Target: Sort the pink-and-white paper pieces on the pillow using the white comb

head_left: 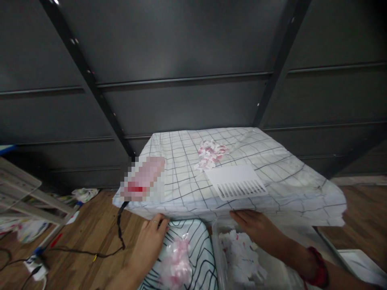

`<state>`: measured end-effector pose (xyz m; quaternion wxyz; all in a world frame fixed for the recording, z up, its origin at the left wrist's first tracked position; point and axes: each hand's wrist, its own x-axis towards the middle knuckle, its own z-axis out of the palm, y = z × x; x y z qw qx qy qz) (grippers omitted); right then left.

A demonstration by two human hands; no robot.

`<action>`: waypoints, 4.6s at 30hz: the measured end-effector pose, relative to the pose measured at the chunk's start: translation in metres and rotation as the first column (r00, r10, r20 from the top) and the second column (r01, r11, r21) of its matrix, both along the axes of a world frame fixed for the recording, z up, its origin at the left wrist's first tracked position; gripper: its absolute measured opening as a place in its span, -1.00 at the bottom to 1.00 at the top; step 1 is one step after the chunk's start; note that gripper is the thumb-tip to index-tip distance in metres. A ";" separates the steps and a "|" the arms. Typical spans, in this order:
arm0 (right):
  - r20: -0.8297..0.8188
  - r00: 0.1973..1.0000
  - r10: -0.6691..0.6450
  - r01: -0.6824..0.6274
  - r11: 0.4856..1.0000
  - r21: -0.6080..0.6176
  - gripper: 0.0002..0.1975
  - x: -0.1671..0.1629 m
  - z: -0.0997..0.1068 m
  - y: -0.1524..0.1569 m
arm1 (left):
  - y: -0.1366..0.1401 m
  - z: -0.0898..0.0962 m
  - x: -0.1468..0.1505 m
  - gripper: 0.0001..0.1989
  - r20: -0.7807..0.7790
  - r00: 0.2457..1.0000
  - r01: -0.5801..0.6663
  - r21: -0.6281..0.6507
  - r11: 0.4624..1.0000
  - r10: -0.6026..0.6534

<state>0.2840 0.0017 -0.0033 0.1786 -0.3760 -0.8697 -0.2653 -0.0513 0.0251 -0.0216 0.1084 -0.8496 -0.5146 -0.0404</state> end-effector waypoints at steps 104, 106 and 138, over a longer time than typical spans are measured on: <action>-0.134 0.991 0.005 -0.086 0.789 -0.608 -0.35 -0.028 -0.009 -0.034 | -0.026 0.014 0.052 -0.08 0.307 0.885 0.461 -0.472 0.752 -0.350; -0.152 0.988 -0.017 -0.087 0.754 -0.651 -0.36 -0.027 -0.011 -0.034 | -0.026 0.014 0.053 -0.07 0.305 0.890 0.452 -0.490 0.746 -0.339; -0.345 0.912 -0.223 -0.176 0.546 -0.819 -0.51 -0.020 0.000 -0.031 | -0.031 0.026 0.040 -0.18 0.314 0.920 0.378 -0.560 0.737 -0.234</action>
